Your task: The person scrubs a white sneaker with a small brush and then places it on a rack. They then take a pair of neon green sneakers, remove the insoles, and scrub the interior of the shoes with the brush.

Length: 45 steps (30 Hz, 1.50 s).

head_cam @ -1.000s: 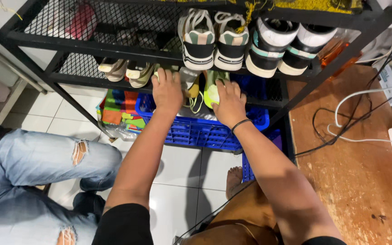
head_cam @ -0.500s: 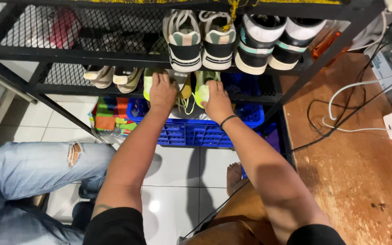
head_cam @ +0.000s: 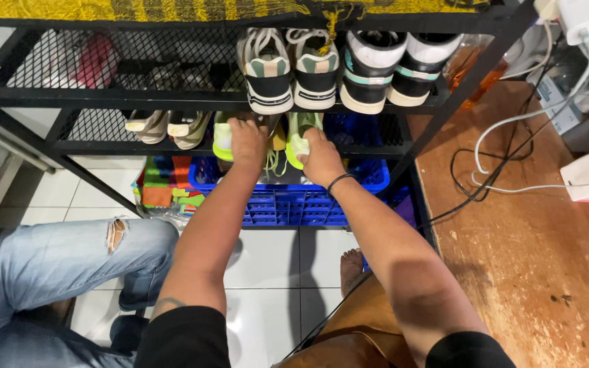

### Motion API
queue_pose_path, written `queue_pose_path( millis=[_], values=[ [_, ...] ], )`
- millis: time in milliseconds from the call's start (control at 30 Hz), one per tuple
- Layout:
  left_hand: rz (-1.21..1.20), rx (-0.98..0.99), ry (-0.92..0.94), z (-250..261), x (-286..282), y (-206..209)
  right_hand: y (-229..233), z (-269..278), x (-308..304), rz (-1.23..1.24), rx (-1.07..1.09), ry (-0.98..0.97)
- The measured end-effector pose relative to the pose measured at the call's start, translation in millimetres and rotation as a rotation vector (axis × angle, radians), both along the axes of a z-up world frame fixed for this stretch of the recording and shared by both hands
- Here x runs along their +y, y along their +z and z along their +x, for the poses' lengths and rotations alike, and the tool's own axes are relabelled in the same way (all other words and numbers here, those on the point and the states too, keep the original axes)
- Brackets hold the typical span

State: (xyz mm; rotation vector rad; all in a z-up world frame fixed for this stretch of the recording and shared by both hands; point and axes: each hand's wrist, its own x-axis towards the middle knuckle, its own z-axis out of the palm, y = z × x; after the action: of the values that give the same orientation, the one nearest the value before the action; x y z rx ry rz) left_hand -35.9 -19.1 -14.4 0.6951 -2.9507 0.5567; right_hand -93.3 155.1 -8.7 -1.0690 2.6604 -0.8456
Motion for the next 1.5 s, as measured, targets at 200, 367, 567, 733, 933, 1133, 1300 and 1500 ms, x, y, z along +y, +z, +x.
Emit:
queue_pose_path(
  millis=[200,367,567,733,933,1133,1300,1500],
  values=[
    [-0.08,0.238,-0.111,6.9,-10.1,-5.7,3.7,7.9,-4.2,-0.006,0.043,0.026],
    [-0.065,0.156,-0.097,-4.3,-16.7,-1.0,8.0,5.9,-0.2,0.002,0.045,0.051],
    [-0.149,0.295,-0.278,15.9,-14.3,-5.3,15.4,0.1,13.4,-0.06,-0.043,0.059],
    [-0.207,0.511,-0.371,44.1,3.4,-14.0,18.5,7.9,28.2,-0.049,-0.069,0.091],
    [-0.285,0.762,-0.387,59.6,22.2,-20.0,25.4,27.9,55.2,-0.116,-0.084,0.157],
    [-0.287,0.819,-0.375,90.1,52.9,-10.9,42.8,56.5,87.4,-0.117,-0.079,0.171],
    [-0.336,0.852,-0.23,154.3,116.7,33.4,63.8,112.3,130.7,-0.14,0.038,0.192],
    [-0.268,0.867,-0.127,238.7,209.0,70.6,86.5,212.1,217.5,-0.187,0.177,0.186]
  ],
)
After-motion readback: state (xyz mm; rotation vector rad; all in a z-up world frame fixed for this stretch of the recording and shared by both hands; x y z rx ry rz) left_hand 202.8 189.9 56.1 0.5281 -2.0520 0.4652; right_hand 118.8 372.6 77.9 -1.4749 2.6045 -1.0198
